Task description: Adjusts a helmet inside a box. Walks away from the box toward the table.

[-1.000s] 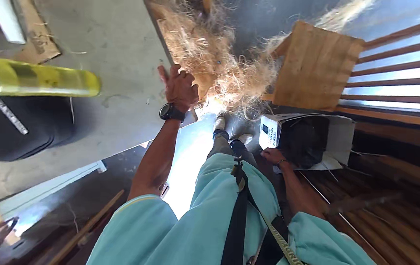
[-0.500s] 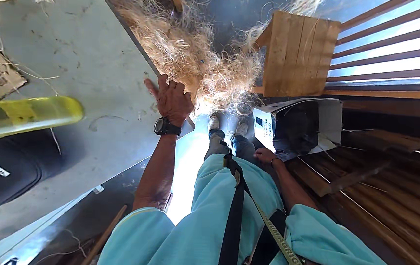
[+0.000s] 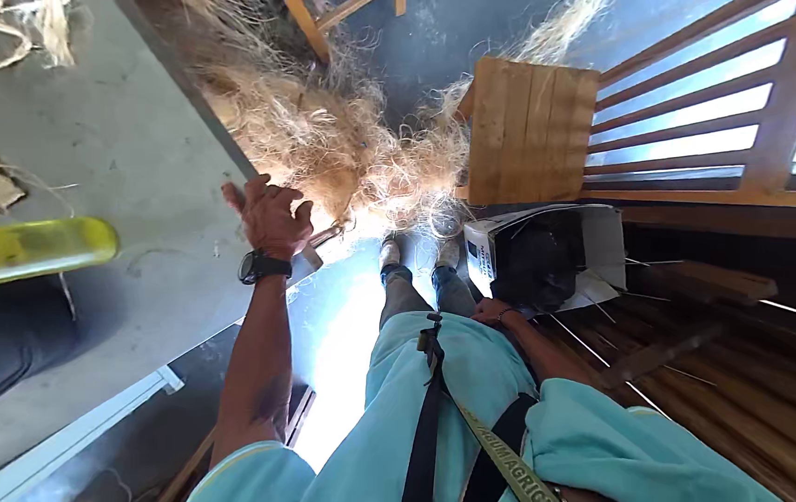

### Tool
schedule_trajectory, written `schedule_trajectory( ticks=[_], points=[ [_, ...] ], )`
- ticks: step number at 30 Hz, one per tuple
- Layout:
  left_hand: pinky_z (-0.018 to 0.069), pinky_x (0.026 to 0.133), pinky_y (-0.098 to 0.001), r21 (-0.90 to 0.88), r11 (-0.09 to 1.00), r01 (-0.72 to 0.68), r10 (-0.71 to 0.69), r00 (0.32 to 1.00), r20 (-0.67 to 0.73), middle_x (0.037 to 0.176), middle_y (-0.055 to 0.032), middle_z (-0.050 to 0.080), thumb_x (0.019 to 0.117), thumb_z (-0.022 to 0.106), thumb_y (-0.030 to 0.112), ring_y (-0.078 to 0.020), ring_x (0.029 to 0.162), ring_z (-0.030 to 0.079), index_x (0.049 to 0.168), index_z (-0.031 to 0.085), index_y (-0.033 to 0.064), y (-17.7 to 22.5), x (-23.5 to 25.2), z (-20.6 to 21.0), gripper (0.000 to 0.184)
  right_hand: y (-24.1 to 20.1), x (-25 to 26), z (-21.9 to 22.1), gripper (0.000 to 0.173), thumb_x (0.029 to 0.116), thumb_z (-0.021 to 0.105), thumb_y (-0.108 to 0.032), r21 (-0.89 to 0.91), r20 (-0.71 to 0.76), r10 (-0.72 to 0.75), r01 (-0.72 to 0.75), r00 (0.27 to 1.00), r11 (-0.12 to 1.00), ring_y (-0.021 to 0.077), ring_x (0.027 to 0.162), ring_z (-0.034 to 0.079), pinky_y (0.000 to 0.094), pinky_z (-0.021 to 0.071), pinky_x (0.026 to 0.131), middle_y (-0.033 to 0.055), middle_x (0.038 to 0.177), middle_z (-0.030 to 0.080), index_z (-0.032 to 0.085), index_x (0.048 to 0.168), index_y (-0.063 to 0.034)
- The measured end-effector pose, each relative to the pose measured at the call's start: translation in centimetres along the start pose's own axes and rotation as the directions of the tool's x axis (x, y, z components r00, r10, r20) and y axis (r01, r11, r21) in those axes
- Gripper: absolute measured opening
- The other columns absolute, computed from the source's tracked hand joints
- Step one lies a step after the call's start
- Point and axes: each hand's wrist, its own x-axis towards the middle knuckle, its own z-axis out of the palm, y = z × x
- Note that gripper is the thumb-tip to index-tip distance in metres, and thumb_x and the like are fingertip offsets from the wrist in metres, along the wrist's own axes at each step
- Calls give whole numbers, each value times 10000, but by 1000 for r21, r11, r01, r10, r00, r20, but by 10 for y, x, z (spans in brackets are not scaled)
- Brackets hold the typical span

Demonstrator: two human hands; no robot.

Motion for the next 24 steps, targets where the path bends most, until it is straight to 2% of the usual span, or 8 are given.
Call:
schedule_trajectory(
  ticks=[3,8,12,16,18,21,24],
  points=[
    [41,1215,-683,1,1000,5,-5,1000,-6,1129,-98,734,959,547,413,-383,1390,467,1041,752,117,3,-1,-6,369,8,-5,-5,487,1040,568,-392,-12,38,-61,62,997,998,420,1216,602,610,430,1039,291,1239,651,692,1140,68],
    [41,1218,-675,17,999,33,-33,999,10,1122,-104,741,956,557,392,-385,1386,473,1038,764,116,7,-1,-8,355,16,-13,-15,423,1051,564,-307,-14,56,-122,123,991,992,429,1219,592,596,421,1048,309,1243,638,673,1148,90],
    [45,1224,-656,40,998,49,-49,999,17,1127,-91,738,954,549,394,-368,1398,466,1035,764,135,6,0,-7,346,28,-9,-19,386,1029,598,-284,25,30,-161,160,986,987,424,1160,613,606,439,1010,301,1178,656,685,1103,85],
    [40,1225,-649,67,995,67,-70,996,49,1154,-93,732,959,532,406,-369,1416,443,1047,759,143,11,1,-11,358,31,-17,-27,349,1023,595,-264,56,13,-179,178,984,982,386,1065,627,579,457,946,271,1078,663,681,1016,75],
    [33,1229,-636,71,995,72,-76,996,49,1146,-84,735,954,527,407,-362,1420,439,1038,758,146,11,1,-11,358,37,-18,-25,328,1022,580,-236,85,-9,-215,215,977,973,357,966,628,561,468,885,247,982,657,669,953,72],
    [34,1230,-629,80,995,57,-60,998,35,1132,-73,737,956,525,426,-351,1417,442,1033,761,160,9,3,-10,363,38,-29,-26,286,1020,542,-161,139,-16,-299,298,954,944,265,793,547,482,444,764,168,823,579,613,847,55],
    [15,1227,-636,82,995,65,-70,996,57,1147,-70,730,960,538,423,-354,1421,434,1043,759,164,10,2,-10,351,33,-53,-22,289,1019,521,-108,186,-24,-387,385,922,904,241,731,510,456,435,726,150,756,542,597,803,68]
  ],
)
